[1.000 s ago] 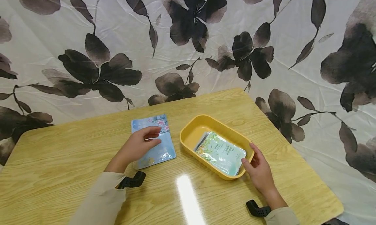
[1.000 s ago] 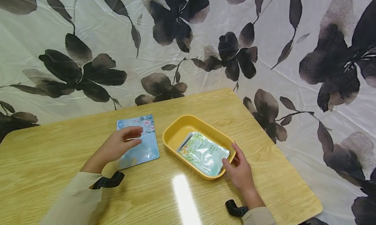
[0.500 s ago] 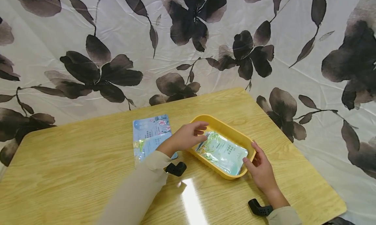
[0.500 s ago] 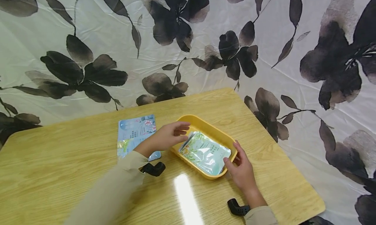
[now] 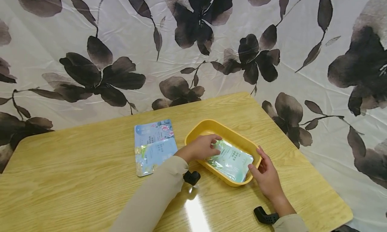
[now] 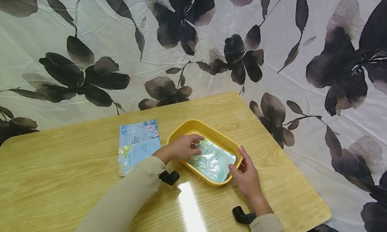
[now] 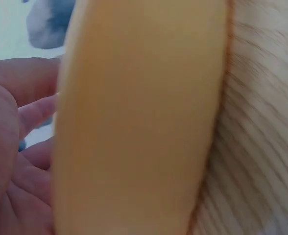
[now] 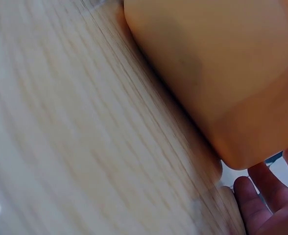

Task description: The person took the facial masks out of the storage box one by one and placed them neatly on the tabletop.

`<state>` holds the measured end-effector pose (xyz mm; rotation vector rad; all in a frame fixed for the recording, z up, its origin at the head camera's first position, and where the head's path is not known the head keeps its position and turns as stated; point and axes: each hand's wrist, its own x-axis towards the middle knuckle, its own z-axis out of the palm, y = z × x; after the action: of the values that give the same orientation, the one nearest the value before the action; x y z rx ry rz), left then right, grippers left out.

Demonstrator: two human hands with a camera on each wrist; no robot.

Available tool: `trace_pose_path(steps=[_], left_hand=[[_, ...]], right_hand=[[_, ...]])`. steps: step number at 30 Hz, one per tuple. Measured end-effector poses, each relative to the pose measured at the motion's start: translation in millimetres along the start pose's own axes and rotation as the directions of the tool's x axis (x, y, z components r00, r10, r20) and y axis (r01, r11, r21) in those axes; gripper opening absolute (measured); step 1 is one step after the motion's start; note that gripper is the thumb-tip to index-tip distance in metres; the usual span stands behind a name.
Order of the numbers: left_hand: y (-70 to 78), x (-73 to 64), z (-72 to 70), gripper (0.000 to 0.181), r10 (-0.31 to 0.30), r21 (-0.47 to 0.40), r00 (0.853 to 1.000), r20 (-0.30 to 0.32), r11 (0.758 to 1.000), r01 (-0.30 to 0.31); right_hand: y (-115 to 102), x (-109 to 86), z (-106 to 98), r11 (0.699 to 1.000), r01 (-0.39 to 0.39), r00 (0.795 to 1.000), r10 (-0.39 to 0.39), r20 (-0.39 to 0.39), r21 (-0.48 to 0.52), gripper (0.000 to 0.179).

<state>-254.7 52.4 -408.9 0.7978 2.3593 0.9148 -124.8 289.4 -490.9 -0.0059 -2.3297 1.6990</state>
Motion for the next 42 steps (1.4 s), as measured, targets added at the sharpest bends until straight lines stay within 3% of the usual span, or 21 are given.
trace_pose_path(steps=[5,12,21,29,36,42], left_hand=[[-1.6,3.1,4.3,0.055,-0.033,0.093,0.999,0.0,0.995,0.032],[0.0,3.6,4.3,0.058,-0.109,0.08,0.994,-0.019,0.991,0.11],[-1.6,1.4,2.5,0.054,-0.067,0.009,0.997,-0.037,0.998,0.067],[-4.7,-0.1,0.8,0.064,-0.053,-0.08,0.998,-0.024,0.995,0.051],[-5.5,0.7,0.5,0.052,-0.006,-0.057,1.0,-0.017,0.998,0.005],[-5.7,2.1,0.5,0.045,-0.018,-0.116,1.0,-0.009,0.993,0.017]], right_hand=[[0.6,-0.7,-0.2,1.0,0.001,1.0,-0.001,-0.007,-0.002,0.062],[1.0,-0.6,0.5,1.0,0.01,1.0,-0.01,-0.003,0.017,0.061],[0.6,-0.9,0.8,0.999,0.013,1.0,-0.013,-0.007,0.035,0.061],[1.3,-0.7,2.1,0.999,-0.001,1.0,0.001,-0.003,0.043,0.061],[2.0,-0.7,2.1,0.999,-0.005,1.0,0.004,0.004,0.045,0.061],[1.6,-0.9,1.0,0.999,-0.008,1.0,0.008,0.005,0.045,0.061]])
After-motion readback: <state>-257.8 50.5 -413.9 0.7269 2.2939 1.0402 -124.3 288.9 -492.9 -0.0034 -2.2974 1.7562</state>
